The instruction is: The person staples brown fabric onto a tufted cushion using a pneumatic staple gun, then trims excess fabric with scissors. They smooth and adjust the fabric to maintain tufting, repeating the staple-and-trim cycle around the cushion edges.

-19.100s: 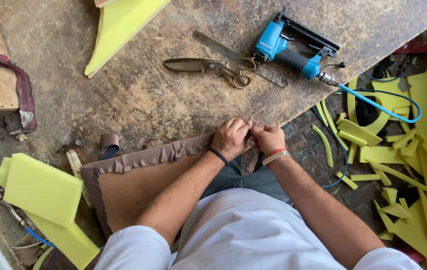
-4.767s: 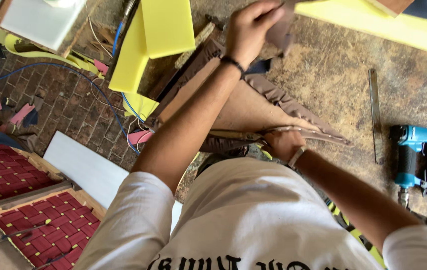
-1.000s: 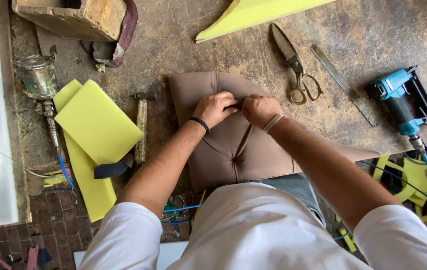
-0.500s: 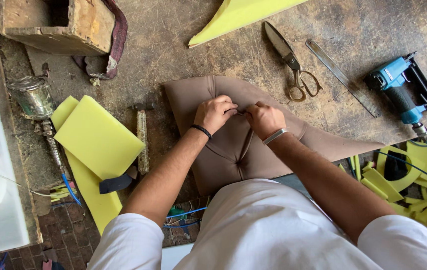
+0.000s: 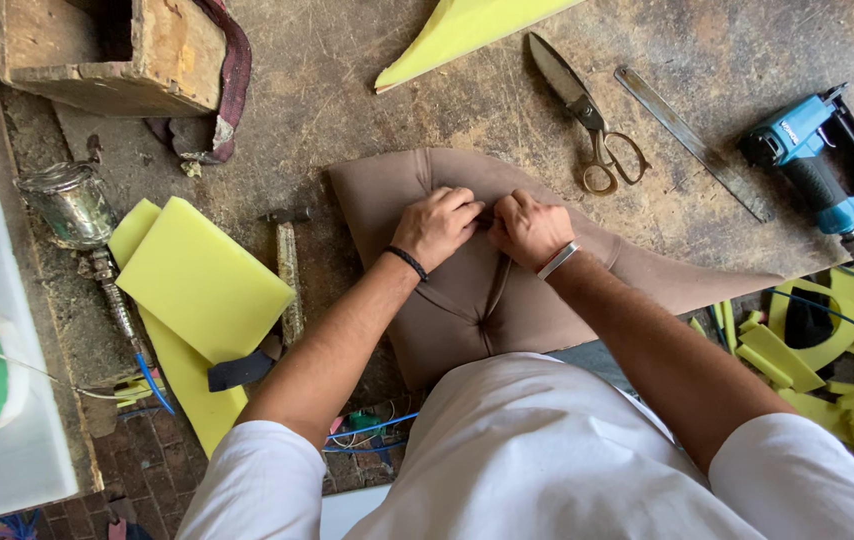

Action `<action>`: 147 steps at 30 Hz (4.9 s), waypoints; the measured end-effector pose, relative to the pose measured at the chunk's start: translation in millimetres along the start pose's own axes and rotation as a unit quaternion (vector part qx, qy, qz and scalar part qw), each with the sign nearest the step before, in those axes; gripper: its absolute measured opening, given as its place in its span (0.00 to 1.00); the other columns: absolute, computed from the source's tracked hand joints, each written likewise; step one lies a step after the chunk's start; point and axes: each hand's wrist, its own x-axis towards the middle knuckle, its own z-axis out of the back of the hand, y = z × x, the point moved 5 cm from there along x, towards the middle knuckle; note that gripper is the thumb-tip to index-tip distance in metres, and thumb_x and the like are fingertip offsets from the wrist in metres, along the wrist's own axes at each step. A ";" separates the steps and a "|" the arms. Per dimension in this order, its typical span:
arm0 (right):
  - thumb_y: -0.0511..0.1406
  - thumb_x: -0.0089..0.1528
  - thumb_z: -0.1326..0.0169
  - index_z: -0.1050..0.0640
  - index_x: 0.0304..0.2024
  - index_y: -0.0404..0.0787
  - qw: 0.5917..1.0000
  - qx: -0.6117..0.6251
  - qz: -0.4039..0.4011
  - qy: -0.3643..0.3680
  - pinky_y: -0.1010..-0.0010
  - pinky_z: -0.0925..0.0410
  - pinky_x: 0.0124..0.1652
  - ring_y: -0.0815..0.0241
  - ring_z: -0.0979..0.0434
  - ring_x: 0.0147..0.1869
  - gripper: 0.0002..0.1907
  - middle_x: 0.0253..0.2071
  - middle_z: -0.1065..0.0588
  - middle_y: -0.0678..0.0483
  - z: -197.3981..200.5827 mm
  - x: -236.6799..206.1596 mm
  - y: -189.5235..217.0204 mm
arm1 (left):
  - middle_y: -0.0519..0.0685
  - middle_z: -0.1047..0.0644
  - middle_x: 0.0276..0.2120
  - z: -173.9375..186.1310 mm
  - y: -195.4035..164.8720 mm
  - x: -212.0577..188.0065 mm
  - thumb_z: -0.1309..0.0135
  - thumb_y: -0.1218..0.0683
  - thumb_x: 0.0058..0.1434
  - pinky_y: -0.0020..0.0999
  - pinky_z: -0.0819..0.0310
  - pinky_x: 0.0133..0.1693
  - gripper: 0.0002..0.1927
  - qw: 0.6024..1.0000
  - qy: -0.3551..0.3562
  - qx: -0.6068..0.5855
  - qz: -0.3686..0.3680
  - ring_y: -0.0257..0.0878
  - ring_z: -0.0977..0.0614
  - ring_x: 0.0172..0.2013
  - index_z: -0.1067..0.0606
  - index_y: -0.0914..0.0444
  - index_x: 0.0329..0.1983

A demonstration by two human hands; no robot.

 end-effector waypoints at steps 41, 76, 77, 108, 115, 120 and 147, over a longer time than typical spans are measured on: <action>0.44 0.62 0.41 0.21 0.41 0.48 0.998 0.015 -0.045 -0.039 0.60 0.27 0.29 0.51 0.19 0.33 0.10 0.39 0.23 0.55 8.6 8.2 23.6 | 0.43 0.18 0.45 7.9 42.9 -13.1 0.37 0.54 0.61 0.37 0.19 0.45 0.12 0.989 0.008 -0.090 0.113 0.42 0.16 0.43 0.18 0.58 0.48; 0.29 0.52 0.40 0.17 0.49 0.42 0.988 0.113 0.058 -0.084 0.59 0.28 0.49 0.48 0.22 0.48 0.21 0.51 0.21 0.49 51.3 -41.8 31.8 | 0.52 0.44 0.77 -20.7 -27.8 -53.2 0.52 0.47 0.67 0.50 0.54 0.74 0.32 0.992 0.103 0.043 0.067 0.54 0.43 0.75 0.39 0.53 0.75; 0.30 0.51 0.40 0.17 0.47 0.43 0.988 0.127 0.058 -0.060 0.59 0.27 0.49 0.49 0.22 0.48 0.19 0.49 0.20 0.51 49.5 -39.2 29.3 | 0.52 0.45 0.77 -21.5 -32.4 -58.2 0.52 0.46 0.64 0.50 0.55 0.73 0.35 0.989 0.132 0.033 0.060 0.54 0.44 0.75 0.41 0.55 0.75; 0.37 0.60 0.40 0.27 0.66 0.42 0.990 0.114 0.076 -0.019 0.54 0.42 0.70 0.42 0.36 0.75 0.30 0.72 0.33 0.46 40.2 -23.3 -8.6 | 0.65 0.50 0.77 -7.5 -35.8 -184.3 0.52 0.48 0.72 0.49 0.50 0.73 0.39 0.913 -0.160 -0.061 0.371 0.62 0.48 0.75 0.52 0.69 0.78; 0.51 0.60 0.39 0.41 0.74 0.35 0.998 0.041 -0.043 0.019 0.52 0.46 0.68 0.41 0.41 0.74 0.48 0.76 0.42 0.40 38.6 -28.7 -22.3 | 0.65 0.48 0.76 -8.2 -40.0 -192.0 0.49 0.47 0.69 0.49 0.49 0.72 0.41 0.898 -0.199 -0.067 0.386 0.59 0.45 0.75 0.51 0.67 0.78; 0.60 0.54 0.37 0.40 0.73 0.39 0.975 0.068 -0.192 0.089 0.53 0.44 0.69 0.43 0.40 0.75 0.55 0.72 0.37 0.42 38.3 -32.0 -37.5 | 0.62 0.44 0.75 -17.4 -46.0 -192.3 0.48 0.48 0.69 0.50 0.49 0.71 0.40 0.839 -0.205 -0.055 0.502 0.59 0.43 0.74 0.49 0.65 0.78; 0.51 0.63 0.43 0.25 0.59 0.36 0.969 0.235 -0.036 -0.068 0.58 0.30 0.53 0.47 0.23 0.54 0.31 0.50 0.23 0.42 224.8 12.0 45.7 | 0.48 0.19 0.36 222.2 5.0 -30.3 0.42 0.41 0.69 0.45 0.26 0.50 0.20 0.793 -0.395 -0.358 0.294 0.37 0.18 0.40 0.26 0.63 0.39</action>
